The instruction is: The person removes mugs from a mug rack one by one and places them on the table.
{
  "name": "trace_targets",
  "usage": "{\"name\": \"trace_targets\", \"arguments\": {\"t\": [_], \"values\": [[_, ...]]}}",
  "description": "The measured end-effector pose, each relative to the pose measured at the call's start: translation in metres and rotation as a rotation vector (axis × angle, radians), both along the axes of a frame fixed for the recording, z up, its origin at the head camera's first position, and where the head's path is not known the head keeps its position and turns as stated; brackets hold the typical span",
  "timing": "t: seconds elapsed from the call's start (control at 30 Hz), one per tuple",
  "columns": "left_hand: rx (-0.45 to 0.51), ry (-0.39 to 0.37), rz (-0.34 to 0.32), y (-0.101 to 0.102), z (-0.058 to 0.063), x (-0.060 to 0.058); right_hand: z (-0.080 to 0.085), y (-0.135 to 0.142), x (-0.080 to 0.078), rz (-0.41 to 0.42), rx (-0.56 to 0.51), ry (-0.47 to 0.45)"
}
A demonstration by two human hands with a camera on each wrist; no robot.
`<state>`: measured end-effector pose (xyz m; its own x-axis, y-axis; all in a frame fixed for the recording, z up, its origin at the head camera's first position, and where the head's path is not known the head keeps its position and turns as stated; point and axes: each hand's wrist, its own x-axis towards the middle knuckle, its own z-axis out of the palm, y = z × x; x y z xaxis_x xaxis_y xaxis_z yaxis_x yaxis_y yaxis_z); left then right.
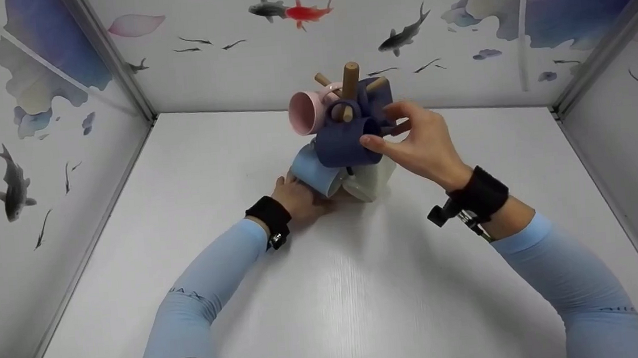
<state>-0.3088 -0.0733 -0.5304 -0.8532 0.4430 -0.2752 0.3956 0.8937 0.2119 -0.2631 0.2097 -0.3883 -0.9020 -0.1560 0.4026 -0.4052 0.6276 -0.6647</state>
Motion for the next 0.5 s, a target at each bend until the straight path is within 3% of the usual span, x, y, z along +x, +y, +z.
{"name": "trace_targets", "arguments": {"t": [0.17,0.33,0.43,0.5], "values": [[-0.021,0.000,-0.021,0.000,0.005,0.005,-0.016,-0.003,0.011,-0.012,-0.134,-0.115],[-0.049,-0.005,-0.026,-0.001,0.003,0.004,-0.042,-0.016,0.023,0.005,-0.476,-0.307],[-0.048,-0.001,-0.022,0.000,0.001,0.003,-0.056,-0.029,0.029,0.018,-0.675,-0.329],[-0.041,0.001,-0.019,0.001,-0.001,0.002,-0.064,-0.037,0.031,0.013,-0.729,-0.290]]}}
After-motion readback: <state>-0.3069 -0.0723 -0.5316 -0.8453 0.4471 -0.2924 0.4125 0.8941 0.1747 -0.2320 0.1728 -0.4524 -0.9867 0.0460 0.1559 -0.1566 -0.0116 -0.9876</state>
